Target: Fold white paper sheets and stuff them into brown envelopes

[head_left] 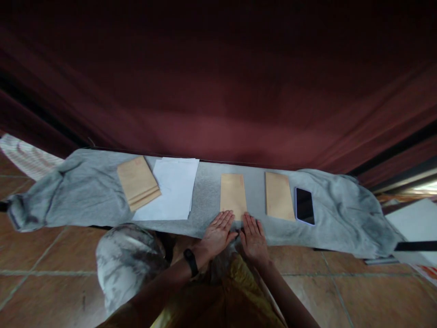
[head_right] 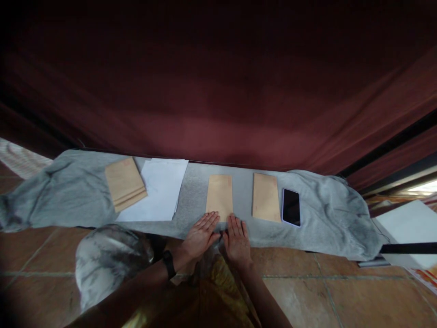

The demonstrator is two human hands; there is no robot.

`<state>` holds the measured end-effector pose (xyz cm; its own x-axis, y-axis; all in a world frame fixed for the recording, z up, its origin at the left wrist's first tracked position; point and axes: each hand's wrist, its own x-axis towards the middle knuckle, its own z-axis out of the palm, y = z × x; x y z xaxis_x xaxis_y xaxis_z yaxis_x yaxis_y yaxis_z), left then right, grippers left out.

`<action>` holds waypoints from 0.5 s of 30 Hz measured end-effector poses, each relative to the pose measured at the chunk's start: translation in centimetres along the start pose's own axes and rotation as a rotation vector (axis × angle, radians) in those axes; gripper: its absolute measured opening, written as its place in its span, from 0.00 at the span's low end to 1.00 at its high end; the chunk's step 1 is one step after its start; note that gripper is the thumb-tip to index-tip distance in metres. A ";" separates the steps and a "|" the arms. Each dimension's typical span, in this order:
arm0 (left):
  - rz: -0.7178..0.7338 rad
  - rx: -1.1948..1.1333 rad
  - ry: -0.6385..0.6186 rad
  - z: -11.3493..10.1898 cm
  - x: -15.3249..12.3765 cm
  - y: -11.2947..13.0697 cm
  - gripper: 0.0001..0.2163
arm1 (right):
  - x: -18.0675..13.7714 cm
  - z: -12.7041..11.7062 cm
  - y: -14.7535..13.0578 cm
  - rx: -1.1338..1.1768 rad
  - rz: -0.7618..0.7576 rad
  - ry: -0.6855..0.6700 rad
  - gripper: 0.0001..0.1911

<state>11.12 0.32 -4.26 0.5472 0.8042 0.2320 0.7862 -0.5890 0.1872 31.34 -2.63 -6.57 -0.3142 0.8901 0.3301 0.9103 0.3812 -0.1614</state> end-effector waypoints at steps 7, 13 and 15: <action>-0.076 -0.005 -0.043 2.0 5.8 0.3 0.29 | 0.3 -0.4 -0.6 0.020 0.015 0.014 0.28; -0.124 0.030 -0.038 3.8 10.3 -0.9 0.31 | 0.5 -0.5 -0.9 0.023 0.040 0.038 0.30; -0.140 0.030 -0.049 3.9 11.6 -1.4 0.31 | 0.6 -0.6 -0.9 0.025 0.036 0.047 0.30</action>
<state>17.48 10.76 -5.53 0.4441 0.8818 0.1587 0.8637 -0.4684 0.1859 30.47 -2.63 -5.70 -0.2681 0.8907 0.3672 0.9134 0.3562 -0.1972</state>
